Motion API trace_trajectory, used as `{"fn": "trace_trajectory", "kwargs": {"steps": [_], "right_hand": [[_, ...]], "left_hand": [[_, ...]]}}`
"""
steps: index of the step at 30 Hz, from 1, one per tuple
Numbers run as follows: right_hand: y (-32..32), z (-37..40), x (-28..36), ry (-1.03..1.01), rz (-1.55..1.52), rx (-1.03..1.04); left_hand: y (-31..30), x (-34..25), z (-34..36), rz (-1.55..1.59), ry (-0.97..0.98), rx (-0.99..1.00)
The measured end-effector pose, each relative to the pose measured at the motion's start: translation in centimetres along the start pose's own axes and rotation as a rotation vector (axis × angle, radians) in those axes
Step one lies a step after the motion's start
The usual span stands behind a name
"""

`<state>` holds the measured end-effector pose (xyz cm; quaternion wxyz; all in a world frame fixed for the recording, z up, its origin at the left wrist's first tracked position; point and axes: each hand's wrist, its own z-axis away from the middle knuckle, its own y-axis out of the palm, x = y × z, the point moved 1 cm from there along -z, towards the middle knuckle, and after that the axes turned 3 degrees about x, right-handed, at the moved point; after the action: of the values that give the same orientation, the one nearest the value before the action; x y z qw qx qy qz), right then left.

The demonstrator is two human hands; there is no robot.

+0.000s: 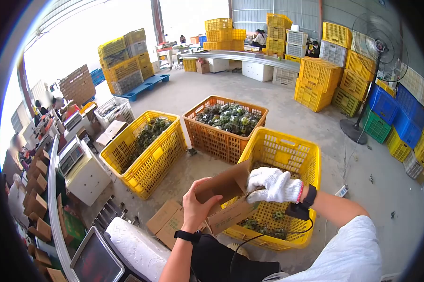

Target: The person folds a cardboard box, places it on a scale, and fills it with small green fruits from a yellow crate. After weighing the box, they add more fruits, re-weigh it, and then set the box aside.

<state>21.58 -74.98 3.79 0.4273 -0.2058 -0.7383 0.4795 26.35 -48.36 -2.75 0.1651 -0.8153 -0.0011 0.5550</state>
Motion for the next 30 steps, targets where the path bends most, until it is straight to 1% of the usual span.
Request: {"fn": "trace_trajectory", "kwargs": {"steps": [1,2,3,5,6,7,9,10,11,12,13,14,15,16,17,18,19,21,23,24,25,26,27,28,29,30], "right_hand": [[0.1,0.0,-0.3,0.148,-0.066,-0.01],[1.2,-0.1,-1.6,0.139,-0.138,-0.114],[2.3,0.2,-2.3,0.143,-0.136,-0.119],[3.7,0.1,-2.7,0.358,-0.41,-0.387],[5.5,0.0,-4.9,0.311,-0.389,-0.448],[5.7,0.0,-5.3,0.311,-0.394,-0.448],[7.0,0.3,-5.7,0.476,-0.366,-0.461],[7.3,0.3,-5.6,0.497,-0.324,-0.486],[7.6,0.5,-5.7,0.412,-0.342,-0.535],[7.2,0.5,-5.3,0.412,-0.269,-0.521],[6.9,0.6,-5.0,0.339,-0.279,-0.537],[7.1,0.6,-5.1,0.351,-0.305,-0.547],[6.3,0.5,-4.1,0.318,-0.327,-0.52],[6.3,0.4,-4.2,0.307,-0.387,-0.481],[6.2,0.7,-4.3,0.337,-0.388,-0.428],[6.4,0.8,-5.9,0.278,-0.436,-0.389],[6.2,0.8,-6.9,0.337,-0.81,-0.289],[5.9,1.3,-10.0,0.451,-1.175,-0.421],[8.1,3.0,-15.5,0.658,-1.094,-0.473],[10.1,4.4,-19.7,0.883,-0.787,-0.297],[11.8,6.1,-22.8,0.993,-0.318,-0.052],[13.1,7.6,-23.6,1.097,-0.216,0.16],[15.4,8.6,-24.6,1.274,-0.096,0.334],[18.5,11.0,-26.2,1.321,-0.001,0.396],[19.4,11.8,-25.7,1.401,-0.131,0.568],[22.1,13.5,-25.8,1.465,-0.147,0.56]], "left_hand": [[0.3,-0.1,-0.2,0.09,-0.01,0.071],[1.0,-0.7,-0.1,0.064,0.141,0.077],[1.5,-0.6,0.0,0.065,0.144,0.083],[2.4,-0.2,0.0,0.117,0.221,0.143],[2.3,-0.5,0.0,0.057,0.296,0.244],[2.5,-0.6,0.3,0.04,0.307,0.292],[2.1,-2.3,0.7,-0.322,0.443,0.346],[2.0,-3.0,0.8,-0.426,0.444,0.355],[1.8,-3.6,1.0,-0.527,0.43,0.382],[1.9,-4.3,1.1,-0.569,0.467,0.372],[1.8,-5.6,1.2,-0.608,0.429,0.43],[2.1,-6.3,1.5,-0.634,0.366,0.455],[2.5,-6.2,1.7,-0.682,0.276,0.5],[2.9,-6.1,2.2,-0.818,0.312,0.464],[3.2,-5.9,2.6,-0.955,0.364,0.424],[3.5,-5.7,2.6,-0.949,0.337,0.432],[3.5,-5.6,2.6,-0.947,0.315,0.439],[3.5,-5.8,2.3,-0.979,0.281,0.505],[3.7,-5.7,1.5,-0.875,0.244,0.424],[3.9,-5.1,1.0,-0.886,0.24,0.425],[4.5,-4.7,0.3,-0.888,0.236,0.44],[5.2,-4.3,-0.6,-0.889,0.313,0.386],[6.2,-4.0,-1.6,-0.887,0.387,0.33],[7.7,-3.5,-2.8,-0.833,0.421,0.326],[9.3,-2.4,-3.8,-0.828,0.41,0.339],[11.1,-0.8,-4.8,-0.744,0.46,0.409]]}}
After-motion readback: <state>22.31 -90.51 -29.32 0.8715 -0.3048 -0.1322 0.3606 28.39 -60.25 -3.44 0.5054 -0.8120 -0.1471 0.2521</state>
